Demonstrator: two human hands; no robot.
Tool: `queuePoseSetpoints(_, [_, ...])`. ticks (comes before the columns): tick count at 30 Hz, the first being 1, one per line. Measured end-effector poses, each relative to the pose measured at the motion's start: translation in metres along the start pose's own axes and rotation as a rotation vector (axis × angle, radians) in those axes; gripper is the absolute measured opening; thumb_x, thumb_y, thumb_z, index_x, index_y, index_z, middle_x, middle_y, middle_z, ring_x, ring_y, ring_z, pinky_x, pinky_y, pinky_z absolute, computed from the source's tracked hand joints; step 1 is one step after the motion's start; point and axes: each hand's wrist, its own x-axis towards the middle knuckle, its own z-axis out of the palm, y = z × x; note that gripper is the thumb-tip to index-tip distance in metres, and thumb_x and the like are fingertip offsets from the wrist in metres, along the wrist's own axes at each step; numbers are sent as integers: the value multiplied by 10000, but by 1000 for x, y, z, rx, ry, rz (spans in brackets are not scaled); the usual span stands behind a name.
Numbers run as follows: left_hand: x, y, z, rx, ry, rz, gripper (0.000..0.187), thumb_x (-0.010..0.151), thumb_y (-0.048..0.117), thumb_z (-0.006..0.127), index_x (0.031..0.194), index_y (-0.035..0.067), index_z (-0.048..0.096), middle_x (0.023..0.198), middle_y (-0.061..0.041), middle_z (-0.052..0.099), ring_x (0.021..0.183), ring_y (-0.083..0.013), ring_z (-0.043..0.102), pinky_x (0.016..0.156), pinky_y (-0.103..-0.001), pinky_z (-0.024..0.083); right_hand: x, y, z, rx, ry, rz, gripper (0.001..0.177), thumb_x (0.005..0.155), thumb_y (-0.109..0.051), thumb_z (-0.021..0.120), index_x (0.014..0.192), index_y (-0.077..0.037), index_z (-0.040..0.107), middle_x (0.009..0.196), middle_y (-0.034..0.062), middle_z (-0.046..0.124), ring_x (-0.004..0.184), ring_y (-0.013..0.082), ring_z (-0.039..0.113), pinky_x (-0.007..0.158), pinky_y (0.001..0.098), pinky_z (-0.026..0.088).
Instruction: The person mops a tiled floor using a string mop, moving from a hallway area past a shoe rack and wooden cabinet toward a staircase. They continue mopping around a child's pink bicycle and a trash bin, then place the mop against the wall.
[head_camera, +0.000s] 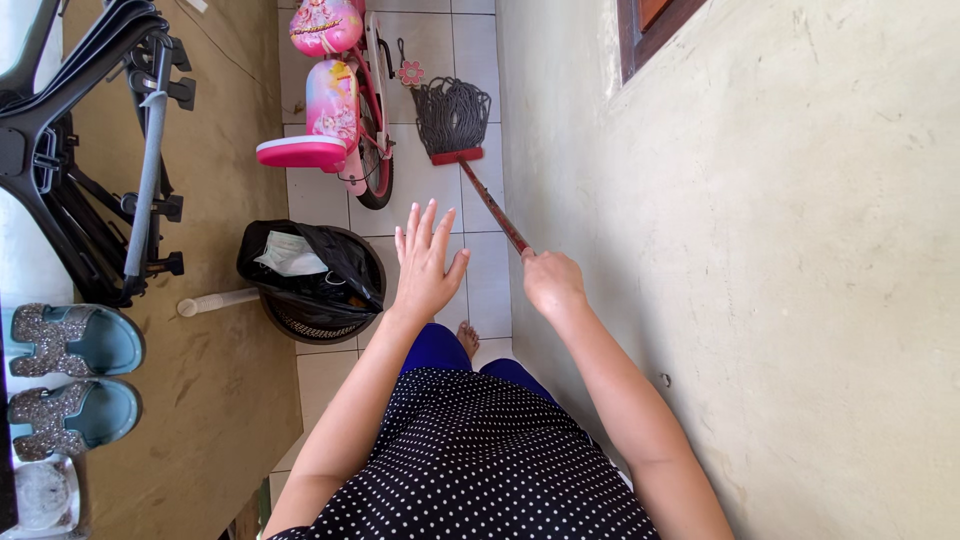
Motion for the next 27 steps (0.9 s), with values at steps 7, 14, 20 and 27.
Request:
queuePoseSetpoints(7, [-4,-1,2,24,-5,-5,638,948,263,674,1523,90,458,1622,-209,328,1538,-463,198,1190,-688,147,3,7,-11,23,134,-16,436,890,-17,514,1310,-21,632,786,176,740,751,330,744,664,450,607])
queuePoseSetpoints(14, [24,-18,1,30,-56,-42,636,937,263,673,1513,91,464,1616,-211,333,1531,-466,196,1183,-689,147,43,16,-24,41,131,10,463,872,0,520,1325,-23,614,781,187,739,732,340,744,644,459,611])
queuePoseSetpoints(20, [69,-37,-7,44,-72,-42,635,937,271,666,1512,89,467,1619,-213,331,1538,-456,202,1190,-682,152,118,20,-44,15,121,-12,437,919,-44,517,1348,-34,599,803,189,748,743,344,749,651,457,616])
queuePoseSetpoints(27, [120,-75,-24,52,-82,-80,626,946,268,661,1510,81,465,1618,-202,339,1535,-448,209,1186,-678,149,234,23,-77,-6,102,5,554,895,0,504,1443,-76,541,835,173,751,785,325,749,660,445,619])
